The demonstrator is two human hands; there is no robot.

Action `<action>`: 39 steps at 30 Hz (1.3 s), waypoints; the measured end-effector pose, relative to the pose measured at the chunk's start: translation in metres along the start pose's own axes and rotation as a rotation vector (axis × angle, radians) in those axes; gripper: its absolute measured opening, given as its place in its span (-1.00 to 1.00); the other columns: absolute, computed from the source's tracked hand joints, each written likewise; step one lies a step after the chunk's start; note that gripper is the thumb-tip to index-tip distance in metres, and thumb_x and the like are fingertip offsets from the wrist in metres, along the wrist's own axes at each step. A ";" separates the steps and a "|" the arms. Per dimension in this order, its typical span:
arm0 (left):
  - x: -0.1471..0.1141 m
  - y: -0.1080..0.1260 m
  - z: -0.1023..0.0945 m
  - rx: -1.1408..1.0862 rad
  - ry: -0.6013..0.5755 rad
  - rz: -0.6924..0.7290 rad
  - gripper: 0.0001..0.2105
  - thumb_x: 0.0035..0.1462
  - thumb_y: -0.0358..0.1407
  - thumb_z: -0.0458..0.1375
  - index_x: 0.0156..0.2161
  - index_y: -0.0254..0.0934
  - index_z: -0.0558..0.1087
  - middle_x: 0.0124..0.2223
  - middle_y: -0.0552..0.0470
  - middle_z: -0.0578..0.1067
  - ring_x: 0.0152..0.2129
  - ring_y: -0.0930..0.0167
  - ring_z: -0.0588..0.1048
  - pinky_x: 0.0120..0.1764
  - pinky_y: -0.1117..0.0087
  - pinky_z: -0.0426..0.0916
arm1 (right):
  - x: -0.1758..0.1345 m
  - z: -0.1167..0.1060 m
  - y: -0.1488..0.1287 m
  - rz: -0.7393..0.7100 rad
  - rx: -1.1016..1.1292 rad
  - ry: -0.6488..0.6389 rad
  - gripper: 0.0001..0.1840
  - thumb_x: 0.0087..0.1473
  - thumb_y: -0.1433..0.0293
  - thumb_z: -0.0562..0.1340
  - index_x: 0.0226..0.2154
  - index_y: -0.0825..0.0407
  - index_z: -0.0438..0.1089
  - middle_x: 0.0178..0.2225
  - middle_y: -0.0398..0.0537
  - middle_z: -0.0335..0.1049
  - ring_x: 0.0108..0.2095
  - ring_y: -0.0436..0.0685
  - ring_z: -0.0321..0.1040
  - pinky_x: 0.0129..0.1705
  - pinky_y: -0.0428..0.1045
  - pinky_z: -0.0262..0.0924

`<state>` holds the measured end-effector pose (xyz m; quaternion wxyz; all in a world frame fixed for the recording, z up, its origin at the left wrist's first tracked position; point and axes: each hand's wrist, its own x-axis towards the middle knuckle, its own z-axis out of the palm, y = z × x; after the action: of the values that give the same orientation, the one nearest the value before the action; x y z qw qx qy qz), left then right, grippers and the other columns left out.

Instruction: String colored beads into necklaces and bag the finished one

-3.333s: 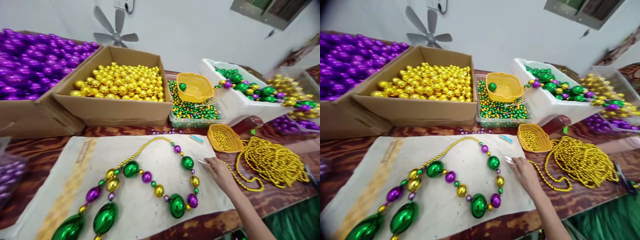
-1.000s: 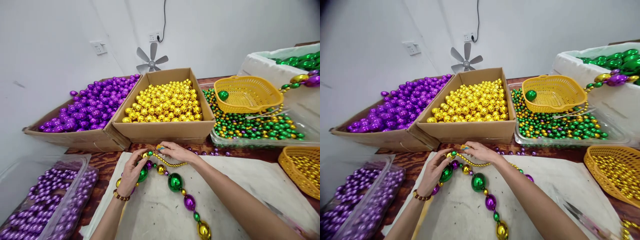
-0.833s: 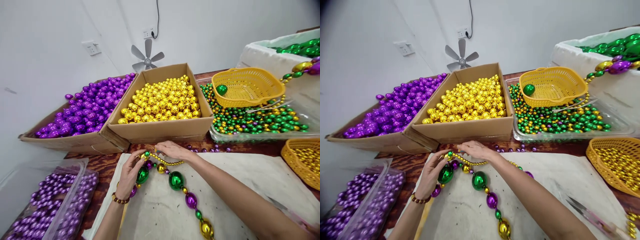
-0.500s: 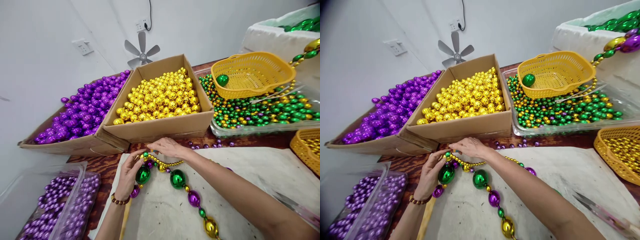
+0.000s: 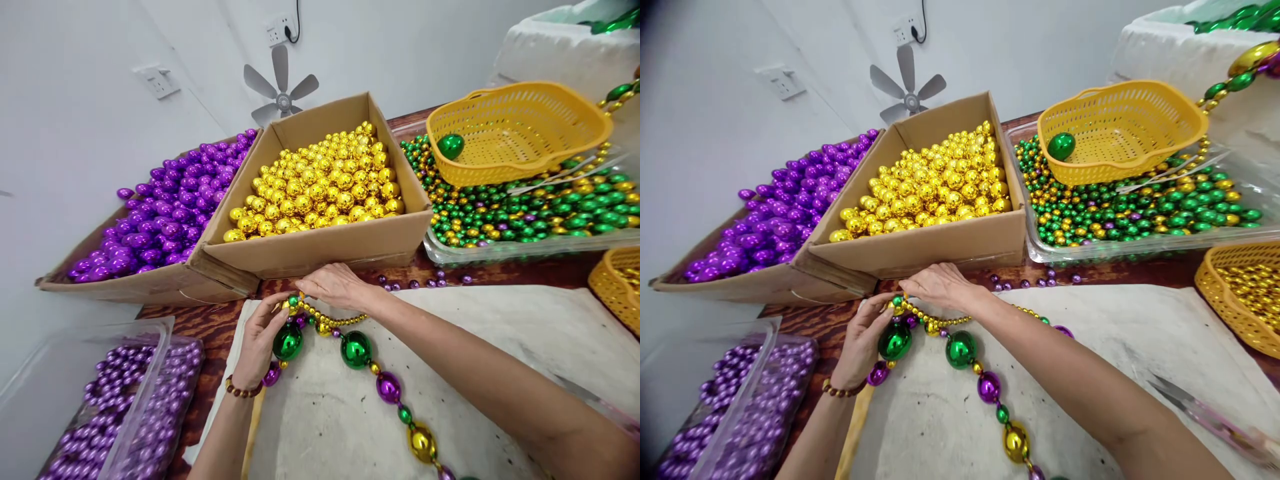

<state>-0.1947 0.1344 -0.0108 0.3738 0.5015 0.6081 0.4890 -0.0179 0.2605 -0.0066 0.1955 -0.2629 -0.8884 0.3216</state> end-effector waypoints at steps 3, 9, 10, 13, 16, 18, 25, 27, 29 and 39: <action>0.000 0.000 0.001 0.003 0.003 -0.014 -0.71 0.15 -0.22 0.18 -0.02 -0.21 0.45 -0.02 -0.07 0.51 -0.07 0.25 0.47 -0.03 0.29 0.33 | 0.000 0.001 0.001 -0.002 -0.025 -0.003 -0.40 0.32 0.05 -0.11 -0.40 -0.04 0.50 -0.42 -0.05 0.50 -0.43 0.11 0.29 -0.43 -0.04 -0.16; 0.001 -0.002 0.001 -0.010 0.017 -0.018 -0.71 0.14 -0.21 0.19 -0.03 -0.20 0.45 -0.02 -0.05 0.50 -0.13 0.30 0.48 -0.08 0.33 0.36 | -0.001 0.001 0.005 -0.009 -0.051 -0.007 -0.40 0.32 0.05 -0.11 -0.38 -0.05 0.52 -0.42 -0.06 0.50 -0.43 0.12 0.29 -0.42 -0.04 -0.14; 0.001 -0.003 0.001 -0.015 0.017 -0.021 -0.70 0.13 -0.21 0.20 -0.03 -0.20 0.45 -0.03 -0.05 0.50 -0.14 0.30 0.48 -0.08 0.33 0.36 | -0.001 0.001 0.005 -0.010 -0.054 -0.006 -0.39 0.32 0.05 -0.12 -0.38 -0.05 0.52 -0.42 -0.06 0.50 -0.43 0.12 0.30 -0.42 -0.04 -0.14; 0.001 -0.003 0.002 -0.022 0.020 -0.021 -0.70 0.13 -0.21 0.20 -0.03 -0.19 0.45 -0.04 -0.04 0.51 -0.14 0.31 0.48 -0.08 0.33 0.36 | -0.001 0.001 0.005 -0.013 -0.060 -0.004 -0.39 0.32 0.03 -0.12 -0.36 -0.05 0.52 -0.41 -0.05 0.51 -0.43 0.12 0.31 -0.42 -0.03 -0.15; 0.000 -0.003 0.002 -0.013 0.025 -0.008 -0.71 0.13 -0.22 0.20 -0.03 -0.20 0.46 -0.04 -0.04 0.51 -0.14 0.32 0.47 -0.08 0.35 0.35 | -0.002 0.001 0.005 -0.019 -0.061 -0.004 -0.41 0.32 0.02 -0.13 -0.29 -0.08 0.52 -0.36 -0.06 0.53 -0.41 0.12 0.33 -0.42 -0.03 -0.16; 0.000 -0.002 0.003 -0.009 0.030 0.005 -0.71 0.13 -0.22 0.20 -0.03 -0.20 0.46 -0.02 -0.05 0.50 -0.12 0.31 0.47 -0.09 0.36 0.35 | -0.002 0.000 0.004 -0.021 -0.060 -0.007 -0.41 0.32 0.02 -0.13 -0.26 -0.09 0.52 -0.33 -0.07 0.54 -0.39 0.12 0.34 -0.43 -0.04 -0.17; -0.003 -0.001 0.002 -0.028 0.040 0.058 -0.73 0.14 -0.28 0.20 -0.03 -0.20 0.46 0.03 -0.08 0.47 -0.02 0.28 0.42 0.01 0.31 0.32 | -0.007 -0.004 0.001 -0.031 -0.056 -0.019 -0.43 0.33 0.05 -0.13 -0.24 -0.11 0.51 -0.28 -0.10 0.55 -0.37 0.10 0.34 -0.45 -0.05 -0.19; -0.005 -0.001 0.000 -0.035 0.052 0.098 -0.74 0.13 -0.30 0.21 -0.05 -0.20 0.47 0.05 -0.09 0.46 0.02 0.25 0.40 0.05 0.26 0.30 | -0.009 -0.005 0.000 -0.033 -0.049 -0.026 -0.42 0.32 0.03 -0.13 -0.25 -0.09 0.52 -0.30 -0.09 0.54 -0.38 0.09 0.33 -0.45 -0.05 -0.19; -0.009 0.000 -0.002 -0.041 0.056 0.132 -0.76 0.11 -0.31 0.23 -0.09 -0.20 0.48 0.07 -0.11 0.44 0.05 0.21 0.39 0.06 0.21 0.30 | -0.013 -0.006 -0.001 -0.036 -0.039 -0.038 -0.37 0.30 -0.02 -0.15 -0.29 -0.07 0.51 -0.35 -0.09 0.52 -0.40 0.08 0.32 -0.46 -0.06 -0.18; -0.026 0.010 -0.006 -0.042 0.011 0.197 -0.79 0.07 -0.42 0.24 -0.15 -0.19 0.50 0.09 -0.11 0.40 0.02 0.24 0.41 0.01 0.24 0.35 | -0.029 -0.012 -0.010 -0.051 0.038 -0.103 -0.33 0.28 -0.06 -0.15 -0.33 -0.04 0.50 -0.42 -0.14 0.46 -0.43 0.04 0.28 -0.47 -0.07 -0.16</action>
<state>-0.1926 0.1074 -0.0008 0.3311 0.5481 0.5476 0.5387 0.0082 0.2424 0.0033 0.1625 -0.2194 -0.8975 0.3463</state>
